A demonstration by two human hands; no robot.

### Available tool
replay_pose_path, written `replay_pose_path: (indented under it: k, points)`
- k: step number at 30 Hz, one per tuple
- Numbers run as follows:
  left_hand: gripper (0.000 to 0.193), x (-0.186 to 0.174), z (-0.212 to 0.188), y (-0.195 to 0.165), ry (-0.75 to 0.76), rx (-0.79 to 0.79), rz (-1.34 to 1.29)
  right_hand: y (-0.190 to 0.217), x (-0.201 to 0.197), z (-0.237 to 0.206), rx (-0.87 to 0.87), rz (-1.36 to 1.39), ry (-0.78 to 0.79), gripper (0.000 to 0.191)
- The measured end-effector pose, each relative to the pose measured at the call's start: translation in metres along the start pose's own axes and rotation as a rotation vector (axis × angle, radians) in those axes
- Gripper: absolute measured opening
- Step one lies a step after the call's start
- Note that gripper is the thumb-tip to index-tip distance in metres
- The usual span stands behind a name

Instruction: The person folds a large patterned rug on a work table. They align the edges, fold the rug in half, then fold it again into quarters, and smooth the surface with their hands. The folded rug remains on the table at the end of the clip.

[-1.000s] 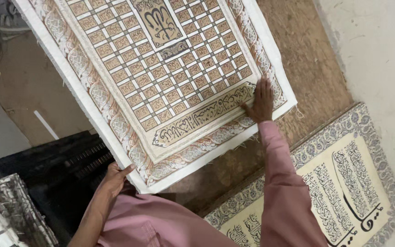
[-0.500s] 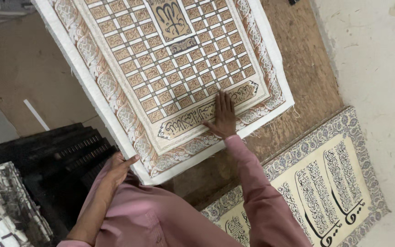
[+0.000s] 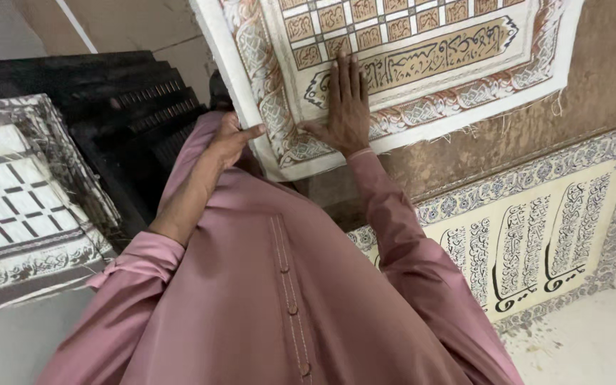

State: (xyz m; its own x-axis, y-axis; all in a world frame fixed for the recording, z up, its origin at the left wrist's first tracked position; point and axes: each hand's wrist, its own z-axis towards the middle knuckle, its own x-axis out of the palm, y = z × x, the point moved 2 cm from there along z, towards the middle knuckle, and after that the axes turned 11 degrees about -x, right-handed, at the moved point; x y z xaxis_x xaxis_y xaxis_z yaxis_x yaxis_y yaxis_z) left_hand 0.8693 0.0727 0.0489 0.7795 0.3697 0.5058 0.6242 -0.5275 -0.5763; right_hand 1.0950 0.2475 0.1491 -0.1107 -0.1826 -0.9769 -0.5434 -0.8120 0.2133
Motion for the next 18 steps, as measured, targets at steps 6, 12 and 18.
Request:
replay_pose_path:
  k: [6,12,18]
  points:
    - [0.038,0.010,-0.003,-0.001,0.029,0.016,0.002,0.027,0.002,0.006,0.009,-0.056,0.246,0.139]
    - [0.037,0.009,0.008,0.009,0.058,0.037,0.003,0.089,0.029,0.005,-0.132,0.072,0.021,0.137]
    - [0.042,0.010,0.012,0.004,-0.012,-0.064,0.055,0.115,0.039,0.002,-0.155,0.144,0.252,0.129]
